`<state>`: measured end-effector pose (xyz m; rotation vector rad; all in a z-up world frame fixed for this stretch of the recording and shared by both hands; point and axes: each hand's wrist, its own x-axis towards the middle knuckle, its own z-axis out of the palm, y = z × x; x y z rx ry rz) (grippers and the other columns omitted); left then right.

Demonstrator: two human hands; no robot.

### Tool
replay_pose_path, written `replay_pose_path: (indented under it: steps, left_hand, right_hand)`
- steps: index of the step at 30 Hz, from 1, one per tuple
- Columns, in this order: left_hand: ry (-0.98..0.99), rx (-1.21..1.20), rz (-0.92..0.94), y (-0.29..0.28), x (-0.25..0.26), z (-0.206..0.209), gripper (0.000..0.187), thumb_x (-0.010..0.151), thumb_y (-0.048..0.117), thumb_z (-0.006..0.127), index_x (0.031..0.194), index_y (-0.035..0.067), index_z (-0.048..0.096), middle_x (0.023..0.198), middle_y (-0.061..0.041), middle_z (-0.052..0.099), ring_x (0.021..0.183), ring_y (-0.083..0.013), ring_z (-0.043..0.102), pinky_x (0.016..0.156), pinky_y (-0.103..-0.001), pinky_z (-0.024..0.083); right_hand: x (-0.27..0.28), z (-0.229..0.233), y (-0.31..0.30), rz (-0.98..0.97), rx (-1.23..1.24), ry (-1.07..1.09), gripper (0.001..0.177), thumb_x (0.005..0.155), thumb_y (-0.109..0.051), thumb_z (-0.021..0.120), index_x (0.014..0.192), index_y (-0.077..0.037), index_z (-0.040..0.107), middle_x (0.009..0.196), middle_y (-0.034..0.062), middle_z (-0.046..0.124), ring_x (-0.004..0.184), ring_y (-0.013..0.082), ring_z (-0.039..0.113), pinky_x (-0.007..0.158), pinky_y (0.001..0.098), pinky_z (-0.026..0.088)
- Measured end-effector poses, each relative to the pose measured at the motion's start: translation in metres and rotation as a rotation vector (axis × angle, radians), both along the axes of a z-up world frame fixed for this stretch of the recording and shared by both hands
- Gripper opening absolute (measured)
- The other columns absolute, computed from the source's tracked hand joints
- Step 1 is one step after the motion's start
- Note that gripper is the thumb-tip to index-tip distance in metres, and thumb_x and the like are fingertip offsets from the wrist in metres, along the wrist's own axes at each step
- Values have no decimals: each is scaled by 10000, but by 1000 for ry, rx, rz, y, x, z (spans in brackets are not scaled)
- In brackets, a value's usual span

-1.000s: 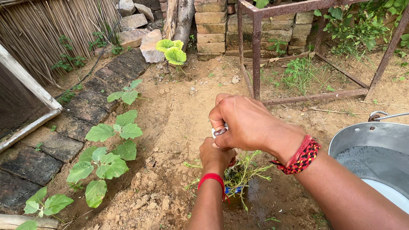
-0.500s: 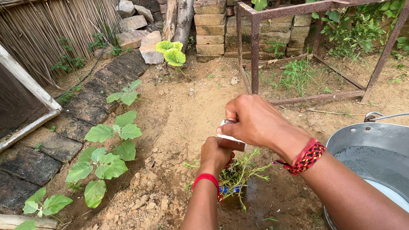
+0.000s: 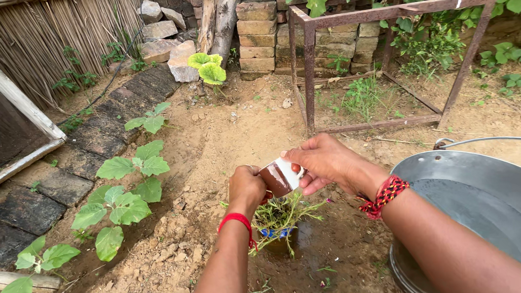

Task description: The person scoops water from a bucket with a cup to water potted and garden plants, and relocates a potted plant onto a stone slab by hand.

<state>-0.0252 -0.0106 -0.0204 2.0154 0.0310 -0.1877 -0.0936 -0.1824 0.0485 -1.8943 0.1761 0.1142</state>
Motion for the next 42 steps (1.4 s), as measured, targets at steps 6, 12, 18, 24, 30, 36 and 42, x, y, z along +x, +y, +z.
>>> replay_pose_path:
  steps: [6, 12, 18, 24, 30, 36, 42]
  left_hand:
    - [21, -42, 93, -17, -3, 3, 401, 993, 264, 684, 863, -112, 730, 813, -208, 734, 593, -249, 684, 518, -402, 542]
    - [112, 29, 31, -53, -8, 20, 380, 981, 359, 638, 913, 21, 797, 853, -134, 756, 664, -214, 673, 596, -365, 521]
    - [220, -105, -337, -118, -8, -17, 247, 901, 104, 673, 1010, -91, 779, 922, -214, 756, 716, -246, 672, 654, -429, 554]
    - [74, 381, -539, -158, -36, -30, 356, 875, 83, 629, 1188, -71, 699, 1248, -258, 675, 1163, -352, 677, 999, -420, 510]
    - [91, 490, -658, -163, -26, -64, 391, 834, 119, 583, 1147, -68, 724, 1250, -259, 701, 1175, -342, 699, 1005, -416, 531]
    - [84, 486, -664, -171, -2, -119, 364, 849, 97, 575, 1129, -83, 722, 1271, -284, 675, 1203, -363, 681, 1011, -416, 538]
    - [183, 382, -679, -174, 10, -163, 403, 831, 68, 567, 1176, -77, 718, 1313, -237, 653, 1213, -339, 682, 1024, -405, 525]
  right_hand:
    - [-22, -22, -13, -129, 319, 75, 223, 905, -223, 645, 916, -1, 655, 825, 43, 653, 641, 179, 677, 639, 361, 658]
    - [-23, -53, -29, -267, 286, 102, 233, 906, -198, 648, 937, 31, 672, 829, 75, 658, 651, 184, 670, 600, 363, 650]
    - [-34, -85, -36, -276, -299, 331, 330, 930, -249, 671, 899, 72, 741, 849, 206, 777, 645, 248, 759, 572, 353, 653]
    - [-25, -160, -63, -278, -231, 397, 302, 954, -243, 645, 956, 51, 715, 856, 160, 747, 643, 274, 727, 537, 416, 617]
    - [10, -258, -94, -464, 19, 476, 149, 924, -109, 672, 1007, 7, 713, 881, 113, 737, 647, 223, 663, 546, 389, 590]
    - [25, -309, -102, -644, 119, 461, 99, 878, -92, 776, 882, 4, 751, 806, 110, 751, 666, 210, 697, 584, 358, 608]
    - [36, -362, -108, -696, 258, 372, 91, 851, -49, 788, 804, 0, 727, 780, 122, 747, 667, 213, 711, 590, 344, 613]
